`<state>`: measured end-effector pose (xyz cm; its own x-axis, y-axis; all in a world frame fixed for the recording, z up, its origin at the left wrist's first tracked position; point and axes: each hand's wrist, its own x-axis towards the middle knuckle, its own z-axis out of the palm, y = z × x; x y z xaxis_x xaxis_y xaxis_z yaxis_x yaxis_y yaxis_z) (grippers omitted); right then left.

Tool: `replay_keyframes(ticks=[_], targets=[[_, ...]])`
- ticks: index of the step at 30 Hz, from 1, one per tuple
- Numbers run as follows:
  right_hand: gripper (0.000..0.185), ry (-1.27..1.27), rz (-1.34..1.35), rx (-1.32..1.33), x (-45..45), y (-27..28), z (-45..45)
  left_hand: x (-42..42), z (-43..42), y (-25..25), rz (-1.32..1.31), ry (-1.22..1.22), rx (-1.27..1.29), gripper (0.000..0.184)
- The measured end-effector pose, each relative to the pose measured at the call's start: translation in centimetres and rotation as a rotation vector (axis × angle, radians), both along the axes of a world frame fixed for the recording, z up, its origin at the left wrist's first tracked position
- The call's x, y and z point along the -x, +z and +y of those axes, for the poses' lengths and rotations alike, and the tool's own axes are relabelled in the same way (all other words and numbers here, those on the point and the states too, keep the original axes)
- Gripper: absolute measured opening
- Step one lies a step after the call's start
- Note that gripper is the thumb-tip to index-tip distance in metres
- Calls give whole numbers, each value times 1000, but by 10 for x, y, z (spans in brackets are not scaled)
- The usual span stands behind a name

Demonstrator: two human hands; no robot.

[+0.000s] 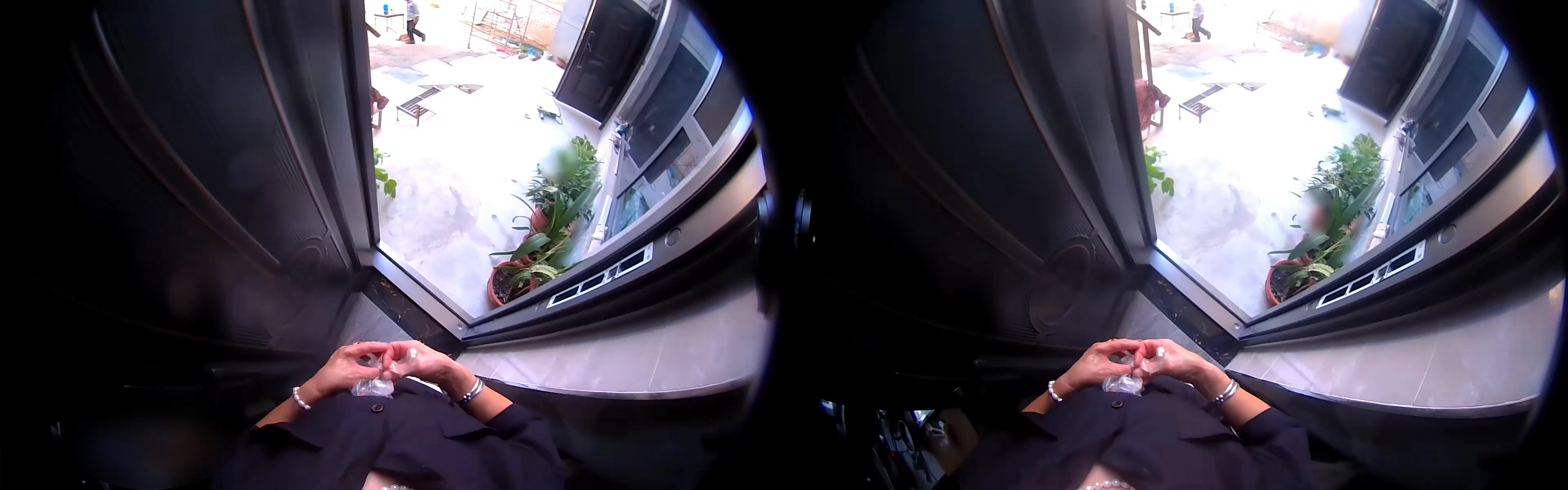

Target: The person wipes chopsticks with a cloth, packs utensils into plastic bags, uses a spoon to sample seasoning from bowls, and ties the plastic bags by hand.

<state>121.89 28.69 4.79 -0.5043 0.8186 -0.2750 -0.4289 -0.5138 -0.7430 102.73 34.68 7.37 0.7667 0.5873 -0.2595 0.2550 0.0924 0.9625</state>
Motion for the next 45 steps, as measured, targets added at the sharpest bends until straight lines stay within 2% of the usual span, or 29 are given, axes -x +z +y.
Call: replay_keyframes(ticks=[3, 4, 7, 8, 11, 12, 15, 18, 19, 20, 21, 22, 23, 25, 30, 32, 34, 36, 37, 39, 41, 43, 44, 45], targets=[[20, 16, -57, -64, 2, -9, -4, 3, -5, 3, 45, 43, 86, 43], [18, -7, -34, -37, 3, -5, -4, 4, -7, 2, 55, 45, -43, 42], [17, -44, -517, -402, 12, -5, 1, 15, -8, -12, 84, 98, -83, 42], [15, -75, -584, -472, 15, 1, 2, 18, -7, -11, 99, 100, -91, 37], [15, -113, -838, -605, 29, 22, 3, 26, -14, -21, -22, 155, 140, 29], [16, -137, -939, -755, 34, 21, 2, 29, -15, -24, -27, 185, 121, 20], [12, -75, -1115, -1033, 50, 28, 6, 46, -19, -56, -69, 228, 306, 19], [9, -68, -1365, -1330, 68, 17, 13, 59, -18, -71, -108, 248, 146, 4], [8, -55, -1455, -1389, 75, 12, 16, 62, -19, -77, -271, 288, 126, 3], [10, -79, -1445, -1420, 78, 8, 20, 62, -20, -61, -344, 335, 209, 3], [12, -113, -1397, -1380, 80, 5, 23, 66, -19, -51, -166, 323, -81, 3], [12, -90, -1419, -1386, 83, 13, 26, 69, -21, -50, -293, 386, 65, 1], [11, -97, -1362, -1384, 88, 23, 28, 72, -26, -31, -248, 408, 158, 2], [13, -211, -1278, -1474, 98, 24, 25, 81, -42, -33, -383, 501, 295, 8], [22, -362, -937, -1596, 111, 31, 6, 94, -83, -20, -572, 763, 395, 17], [23, -412, -780, -1671, 112, 24, 2, 94, -95, -6, -692, 723, 225, 18], [24, -350, -696, -1672, 115, 26, -6, 93, -112, -2, -797, 700, 92, 18], [24, -317, -581, -1649, 119, 19, -12, 97, -131, 9, -585, 783, 97, 20], [23, -259, -553, -1545, 124, 25, -19, 100, -141, 16, -479, 823, 104, 22], [20, -186, -332, -1556, 136, 22, -25, 108, -158, 23, -360, 897, 154, 17], [15, 50, -252, -1268, 137, 20, -46, 117, -180, 24, -241, 900, -110, 14], [15, 149, -114, -1228, 154, 18, -60, 128, -205, 33, -96, 893, -232, 14], [15, 269, -60, -1128, 156, 14, -66, 133, -214, 40, 7, 854, -262, 16], [16, 386, -26, -1022, 159, 11, -73, 136, -226, 38, 38, 842, -146, 18]])
